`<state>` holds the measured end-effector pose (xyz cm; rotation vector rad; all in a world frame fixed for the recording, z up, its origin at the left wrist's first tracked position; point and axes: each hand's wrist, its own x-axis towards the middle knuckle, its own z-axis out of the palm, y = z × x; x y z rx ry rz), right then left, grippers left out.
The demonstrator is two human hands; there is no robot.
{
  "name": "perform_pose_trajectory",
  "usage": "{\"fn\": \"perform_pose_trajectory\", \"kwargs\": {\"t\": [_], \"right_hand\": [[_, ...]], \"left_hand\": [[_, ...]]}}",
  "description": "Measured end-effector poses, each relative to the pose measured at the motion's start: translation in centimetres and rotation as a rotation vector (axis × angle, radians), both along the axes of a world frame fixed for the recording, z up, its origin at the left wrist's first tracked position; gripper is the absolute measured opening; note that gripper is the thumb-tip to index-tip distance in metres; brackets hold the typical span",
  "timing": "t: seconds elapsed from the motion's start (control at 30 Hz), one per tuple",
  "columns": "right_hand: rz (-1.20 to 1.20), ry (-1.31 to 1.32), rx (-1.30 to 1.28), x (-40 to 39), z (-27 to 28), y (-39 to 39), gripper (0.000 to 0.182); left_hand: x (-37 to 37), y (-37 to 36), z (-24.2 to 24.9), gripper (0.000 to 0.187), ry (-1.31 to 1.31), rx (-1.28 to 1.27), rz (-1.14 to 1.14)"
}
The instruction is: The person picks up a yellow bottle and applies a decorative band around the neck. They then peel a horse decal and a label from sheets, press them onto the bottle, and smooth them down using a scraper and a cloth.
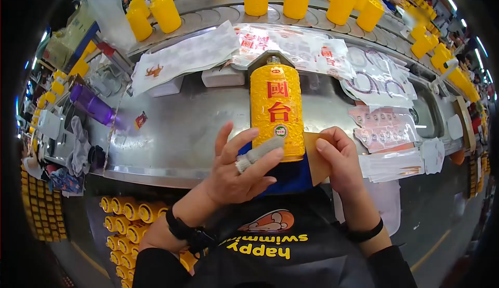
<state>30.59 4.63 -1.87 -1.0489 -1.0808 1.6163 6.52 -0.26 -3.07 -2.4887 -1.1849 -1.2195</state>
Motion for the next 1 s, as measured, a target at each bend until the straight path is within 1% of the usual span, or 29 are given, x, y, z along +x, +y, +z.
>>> {"fn": "perform_pose_trajectory", "kwargs": {"t": [0.17,0.27,0.37,0.47,0.53,0.57,0.67,0.73,0.77,0.87,0.9,1.0], "right_hand": [[-0.038,0.021,0.039,0.6,-0.2,-0.1,0.013],[-0.054,0.028,0.057,1.1,-0.3,0.0,0.014],[-0.042,0.024,0.065,1.5,-0.4,0.2,0.015],[-0.032,0.011,0.104,1.5,-0.2,0.1,0.016],[-0.034,-0.018,0.139,1.5,0.4,0.1,0.018],[-0.032,-0.107,0.315,1.4,0.9,0.3,0.018],[-0.002,-0.376,0.865,1.1,1.5,1.0,0.018],[0.045,-0.553,1.278,1.1,1.6,1.8,0.021],[0.084,-0.525,1.28,1.1,1.5,1.5,0.026],[0.205,-0.468,1.236,2.0,2.3,1.3,0.026],[0.148,-0.458,1.246,1.7,2.1,1.3,0.027],[0.16,-0.537,1.299,1.5,2.3,1.5,0.028]], "left_hand": [[0.7,2.2,1.4,0.04,0.161,0.055,-0.115],[1.4,3.0,1.6,0.039,0.24,0.151,-0.107],[2.1,3.3,1.5,0.037,0.267,0.183,-0.118],[2.0,2.6,1.8,0.035,0.277,0.108,-0.176],[1.8,2.1,1.5,0.032,0.139,0.094,-0.145],[1.7,2.0,1.4,0.031,0.069,0.087,-0.128],[1.3,1.6,1.5,0.027,-0.001,-0.024,0.038],[0.9,1.7,1.1,0.03,0.07,-0.001,0.031],[0.8,1.8,1.1,0.031,0.088,0.007,0.027],[0.6,1.9,1.0,0.031,0.112,0.008,0.011],[0.5,1.9,1.0,0.031,0.118,0.005,0.002],[0.5,2.0,1.0,0.037,0.119,0.001,-0.011]]}}
